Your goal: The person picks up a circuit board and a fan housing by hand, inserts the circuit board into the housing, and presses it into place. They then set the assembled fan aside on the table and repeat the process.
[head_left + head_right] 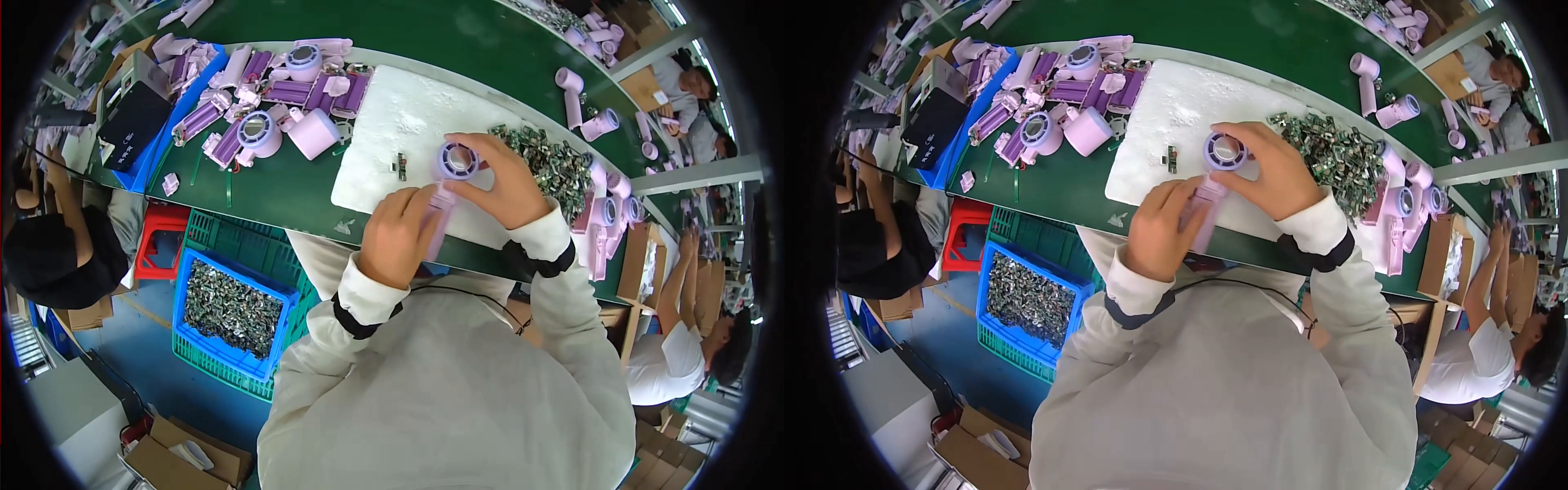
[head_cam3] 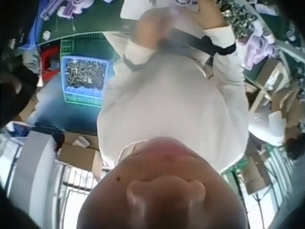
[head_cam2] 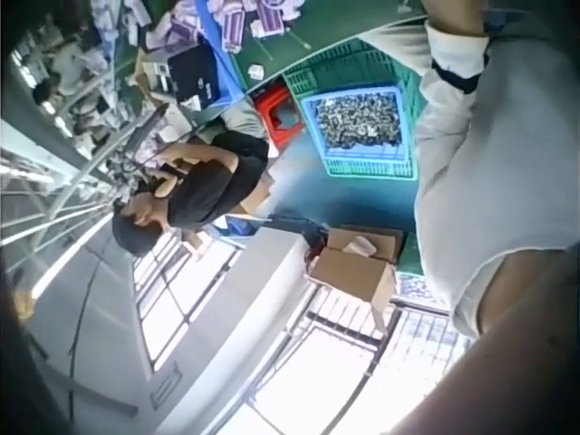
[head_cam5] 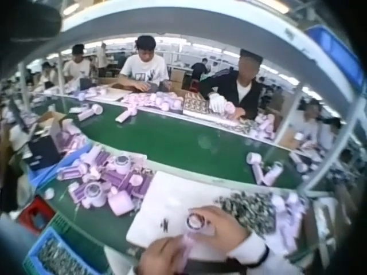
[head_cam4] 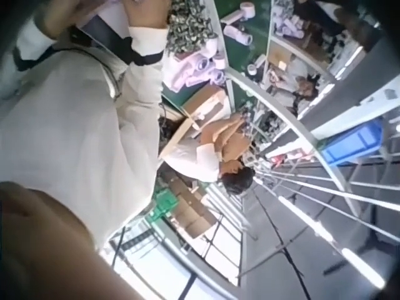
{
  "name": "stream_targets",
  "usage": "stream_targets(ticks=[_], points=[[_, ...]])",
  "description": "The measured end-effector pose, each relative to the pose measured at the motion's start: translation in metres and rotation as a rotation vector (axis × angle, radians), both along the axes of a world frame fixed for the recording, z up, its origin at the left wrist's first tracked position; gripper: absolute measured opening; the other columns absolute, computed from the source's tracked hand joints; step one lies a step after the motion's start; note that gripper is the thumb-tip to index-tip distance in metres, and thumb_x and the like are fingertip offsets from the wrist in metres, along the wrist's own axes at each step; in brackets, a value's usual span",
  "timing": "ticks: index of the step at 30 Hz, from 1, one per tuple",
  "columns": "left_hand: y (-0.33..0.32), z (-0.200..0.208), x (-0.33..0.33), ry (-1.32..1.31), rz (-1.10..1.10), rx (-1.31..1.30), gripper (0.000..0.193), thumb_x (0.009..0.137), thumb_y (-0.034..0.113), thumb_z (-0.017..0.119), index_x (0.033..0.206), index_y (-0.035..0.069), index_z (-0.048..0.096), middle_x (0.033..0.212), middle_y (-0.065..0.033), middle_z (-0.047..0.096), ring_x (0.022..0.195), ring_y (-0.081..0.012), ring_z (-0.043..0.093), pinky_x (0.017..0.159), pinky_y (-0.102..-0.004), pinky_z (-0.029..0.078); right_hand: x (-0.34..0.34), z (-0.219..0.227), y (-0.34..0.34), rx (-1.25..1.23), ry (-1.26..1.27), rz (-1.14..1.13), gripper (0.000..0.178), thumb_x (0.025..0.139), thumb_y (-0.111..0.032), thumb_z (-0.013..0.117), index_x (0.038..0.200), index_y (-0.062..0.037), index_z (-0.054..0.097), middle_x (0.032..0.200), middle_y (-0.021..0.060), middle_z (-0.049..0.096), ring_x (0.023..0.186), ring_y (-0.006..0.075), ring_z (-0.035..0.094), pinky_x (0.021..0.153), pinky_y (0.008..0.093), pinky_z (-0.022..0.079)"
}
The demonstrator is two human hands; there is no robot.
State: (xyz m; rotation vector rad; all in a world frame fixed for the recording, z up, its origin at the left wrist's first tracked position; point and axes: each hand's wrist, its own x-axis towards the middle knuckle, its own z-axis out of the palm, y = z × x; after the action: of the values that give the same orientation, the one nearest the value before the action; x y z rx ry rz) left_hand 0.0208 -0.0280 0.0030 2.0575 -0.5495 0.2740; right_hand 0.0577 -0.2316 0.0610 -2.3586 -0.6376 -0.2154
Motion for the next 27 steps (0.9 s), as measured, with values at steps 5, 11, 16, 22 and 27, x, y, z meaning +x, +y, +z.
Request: stream_targets(ticks=[5,11,16,22,27], points=[[0.014,-0.017,0.005,-0.122,0.039,0.054,0.028,0.083,-0.002,0.070,0.111,0.001,0.069,0.106,-0.0167,0.066,0.093,-0.0327,0.066,0.082,-0.0396,0.055,-0.029,0.000,0.008,-0.045,0.133,-0.303,0.054,0.079,-0.021,0.084,0.125,-0.0065,0.061,0.112,0.0141,0.061,0.102,0.0308,0.063,0.087,0.0362,0.052],[0.020,0.004,0.021,-0.355,-0.128,0.285,0.032,0.075,-0.002,0.067,0.107,-0.002,0.068,0.104,-0.0161,0.064,0.095,-0.0320,0.064,0.084,-0.0386,0.054,-0.046,-0.030,0.014,0.048,0.010,-0.421,0.056,0.076,-0.024,0.086,0.118,-0.0033,0.056,0.110,0.0147,0.062,0.098,0.0297,0.065,0.085,0.0357,0.052],[0.021,0.025,0.013,-0.419,-0.188,0.479,0.038,0.073,0.003,0.063,0.110,-0.003,0.065,0.104,-0.0166,0.061,0.098,-0.0326,0.062,0.085,-0.0380,0.053,-0.057,-0.035,0.023,0.266,0.157,-0.468,0.056,0.076,-0.021,0.086,0.117,-0.0025,0.054,0.109,0.0140,0.063,0.098,0.0288,0.065,0.085,0.0349,0.052],[0.008,0.022,0.007,-0.412,-0.099,0.491,0.038,0.075,0.003,0.063,0.113,-0.001,0.065,0.105,-0.0157,0.061,0.099,-0.0317,0.062,0.086,-0.0376,0.053,-0.052,-0.045,0.024,0.233,-0.087,-0.474,0.059,0.072,-0.014,0.087,0.120,-0.0028,0.055,0.113,0.0150,0.061,0.103,0.0309,0.062,0.090,0.0378,0.051],[0.004,0.014,0.015,-0.372,-0.027,0.396,0.034,0.078,0.002,0.062,0.111,0.001,0.067,0.104,-0.0140,0.063,0.103,-0.0311,0.063,0.091,-0.0402,0.053,-0.055,-0.038,0.030,0.254,-0.137,-0.465,0.057,0.068,-0.013,0.088,0.118,-0.0065,0.061,0.119,0.0158,0.056,0.107,0.0345,0.059,0.094,0.0398,0.049]])
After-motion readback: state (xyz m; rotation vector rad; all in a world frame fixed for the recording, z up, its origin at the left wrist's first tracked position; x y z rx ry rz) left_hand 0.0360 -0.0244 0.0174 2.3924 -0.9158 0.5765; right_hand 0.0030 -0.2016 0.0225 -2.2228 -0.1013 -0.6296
